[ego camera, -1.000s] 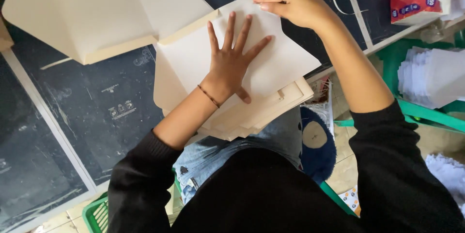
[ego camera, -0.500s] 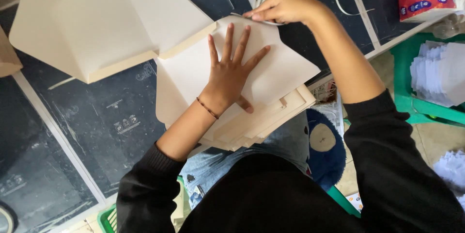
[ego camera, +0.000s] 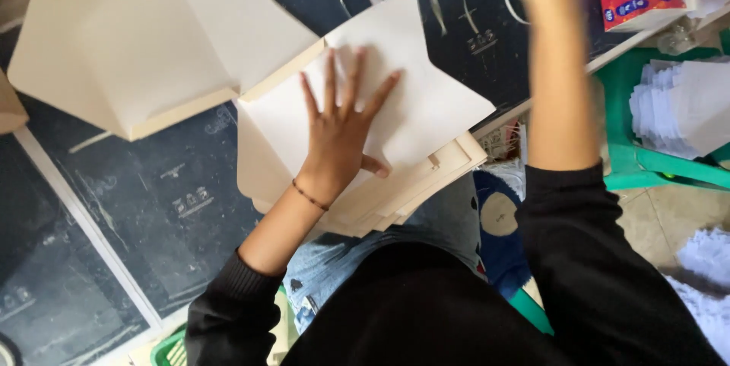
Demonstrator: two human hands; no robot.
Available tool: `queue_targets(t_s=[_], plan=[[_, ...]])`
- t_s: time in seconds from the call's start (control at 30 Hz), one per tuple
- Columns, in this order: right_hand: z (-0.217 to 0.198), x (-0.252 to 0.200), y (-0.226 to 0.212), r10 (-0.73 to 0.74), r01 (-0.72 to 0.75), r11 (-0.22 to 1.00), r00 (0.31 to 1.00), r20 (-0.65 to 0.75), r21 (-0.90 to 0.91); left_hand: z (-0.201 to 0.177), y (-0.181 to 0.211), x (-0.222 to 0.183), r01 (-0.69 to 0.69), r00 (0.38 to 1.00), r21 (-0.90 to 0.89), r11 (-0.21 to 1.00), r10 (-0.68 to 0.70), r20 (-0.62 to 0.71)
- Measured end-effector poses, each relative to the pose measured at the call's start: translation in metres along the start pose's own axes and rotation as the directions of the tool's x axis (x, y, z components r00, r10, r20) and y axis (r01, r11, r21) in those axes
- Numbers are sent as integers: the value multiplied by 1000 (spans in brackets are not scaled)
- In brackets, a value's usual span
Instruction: Rapidly inserting elastic loops into pre-cut slots of paper folders and stacking them in a production environment.
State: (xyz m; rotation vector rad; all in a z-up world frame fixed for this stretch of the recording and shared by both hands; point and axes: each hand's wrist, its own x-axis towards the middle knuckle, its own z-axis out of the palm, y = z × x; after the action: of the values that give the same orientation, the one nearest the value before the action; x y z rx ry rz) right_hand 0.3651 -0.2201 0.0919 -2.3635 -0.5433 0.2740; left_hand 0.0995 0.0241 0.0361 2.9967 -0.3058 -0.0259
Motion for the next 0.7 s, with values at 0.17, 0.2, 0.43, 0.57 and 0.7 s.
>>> queue_targets(t_s=[0.17,0.2,0.43,0.57,0.7], plan=[[-18,-43,23,343,-388,922,826,-447,-10,9,-6,-27,215,970,27,976,-210,-126],[-4,-54,-3,238,-194,959,948,-213,207,16,-9,-28,227,966,-28,973,-229,-124],[35,-108,-76,-63,-132,646,972,225,752,22,-12,-31,236,971,-90,968,-238,-17],[81,-135,-127,-123,48,908,980,156,416,36,-1,-30,255,964,-63,965,-259,-63],[151,-143,-126,-491,491,870,871,-2,-41,91,-7,-35,61,881,-310,949,-197,-430]])
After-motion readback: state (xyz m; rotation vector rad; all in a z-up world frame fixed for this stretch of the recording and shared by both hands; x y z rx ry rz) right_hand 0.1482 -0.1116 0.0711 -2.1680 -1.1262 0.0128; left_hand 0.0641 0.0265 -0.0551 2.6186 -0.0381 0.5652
